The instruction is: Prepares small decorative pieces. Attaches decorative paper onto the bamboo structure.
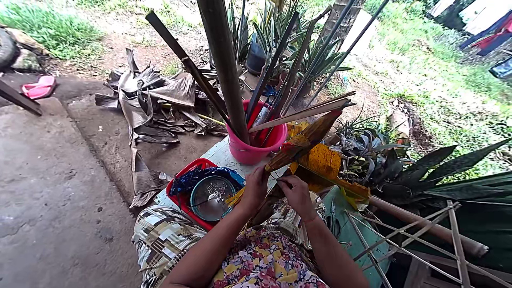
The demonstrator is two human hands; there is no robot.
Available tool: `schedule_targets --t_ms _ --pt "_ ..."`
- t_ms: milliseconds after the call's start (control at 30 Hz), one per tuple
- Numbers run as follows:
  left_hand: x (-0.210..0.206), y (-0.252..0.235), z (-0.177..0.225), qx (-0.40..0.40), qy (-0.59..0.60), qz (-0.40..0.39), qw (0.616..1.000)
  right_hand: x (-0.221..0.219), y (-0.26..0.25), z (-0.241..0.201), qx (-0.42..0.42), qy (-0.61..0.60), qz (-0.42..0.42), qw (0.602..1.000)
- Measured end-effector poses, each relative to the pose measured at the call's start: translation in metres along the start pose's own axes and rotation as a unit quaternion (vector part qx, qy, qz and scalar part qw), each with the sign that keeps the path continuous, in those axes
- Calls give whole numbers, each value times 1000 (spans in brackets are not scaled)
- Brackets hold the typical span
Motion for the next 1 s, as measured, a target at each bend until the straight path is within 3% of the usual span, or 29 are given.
schedule_targets --t_ms 133,267,333,633,800,1000 --pt "-5 1 -1 17 10 -28 999 -23 -17 29 -144 -172 -81 971" --pt "-5 1 -2 37 24 -45 998 -51 -23 37 -234 -399 -108 880" --pt "-5 1 -1 45 29 -59 997 -58 -27 38 -238 -451 -98 855" --pt "-11 5 7 80 35 -97 991 -57 -48 47 -78 -409 -46 908" --pt "-7 5 8 59 21 -93 994 -56 -55 40 -85 -351 -137 923" --pt "-10 10 8 70 50 -43 995 -48 -72 52 -94 -398 -124 904"
Point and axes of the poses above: each hand's wrist, its own y-axis away from the middle knuckle, its own x-axis out of the back of the hand, z = x × y, the point moved 5 cm from there along -y, towards the middle knuckle, and after that the axes turned 8 degrees about y, right-handed, at the moved point
